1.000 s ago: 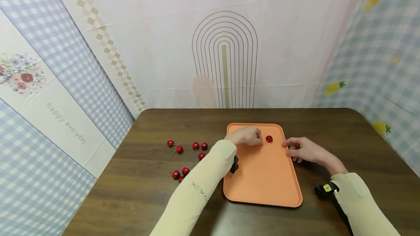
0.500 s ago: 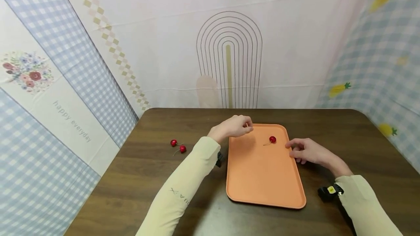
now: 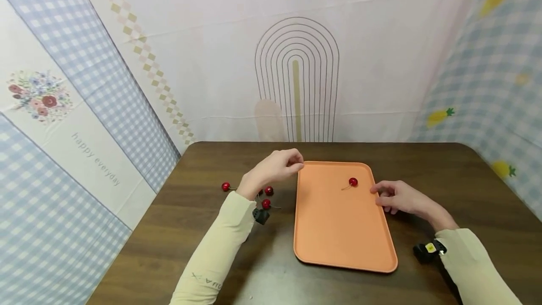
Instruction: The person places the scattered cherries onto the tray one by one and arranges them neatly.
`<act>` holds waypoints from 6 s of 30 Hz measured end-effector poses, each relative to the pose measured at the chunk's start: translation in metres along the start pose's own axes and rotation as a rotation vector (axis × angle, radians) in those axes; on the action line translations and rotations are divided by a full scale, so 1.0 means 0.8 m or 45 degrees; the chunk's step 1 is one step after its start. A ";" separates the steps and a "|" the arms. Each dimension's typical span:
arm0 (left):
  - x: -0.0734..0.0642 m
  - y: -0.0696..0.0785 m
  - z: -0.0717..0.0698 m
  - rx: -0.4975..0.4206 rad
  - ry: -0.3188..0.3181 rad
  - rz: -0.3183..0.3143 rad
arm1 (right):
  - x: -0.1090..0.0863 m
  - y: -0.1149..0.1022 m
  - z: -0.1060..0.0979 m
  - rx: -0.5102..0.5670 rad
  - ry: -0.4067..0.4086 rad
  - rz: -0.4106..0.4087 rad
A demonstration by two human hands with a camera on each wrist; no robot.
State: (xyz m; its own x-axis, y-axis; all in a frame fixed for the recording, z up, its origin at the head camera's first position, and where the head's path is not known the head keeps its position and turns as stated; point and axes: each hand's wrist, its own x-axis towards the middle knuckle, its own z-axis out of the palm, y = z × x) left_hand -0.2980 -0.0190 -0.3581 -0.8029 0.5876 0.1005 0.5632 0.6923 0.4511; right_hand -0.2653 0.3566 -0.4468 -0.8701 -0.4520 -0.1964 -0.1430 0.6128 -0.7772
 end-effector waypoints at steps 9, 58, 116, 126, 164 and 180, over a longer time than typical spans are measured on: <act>-0.051 -0.038 -0.025 -0.101 0.123 -0.123 | 0.001 0.003 0.001 0.004 -0.002 0.004; -0.121 -0.160 -0.009 0.183 0.008 -0.714 | 0.005 0.004 0.001 -0.023 -0.015 -0.028; -0.130 -0.162 -0.014 0.196 -0.073 -0.909 | 0.004 0.002 0.002 -0.017 0.007 -0.049; -0.104 -0.137 -0.008 0.272 0.032 -0.711 | 0.005 0.005 0.003 -0.009 0.000 -0.023; 0.028 -0.009 0.047 0.203 -0.088 -0.213 | 0.007 0.009 0.000 0.008 -0.007 -0.041; 0.061 0.005 0.098 0.385 -0.159 0.011 | 0.006 0.008 -0.001 0.013 -0.001 -0.021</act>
State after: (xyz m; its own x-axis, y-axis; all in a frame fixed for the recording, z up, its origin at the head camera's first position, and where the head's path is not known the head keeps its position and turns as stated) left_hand -0.3198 0.0452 -0.4210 -0.7781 0.6280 -0.0145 0.6176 0.7690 0.1649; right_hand -0.2705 0.3590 -0.4521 -0.8675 -0.4623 -0.1839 -0.1523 0.5986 -0.7864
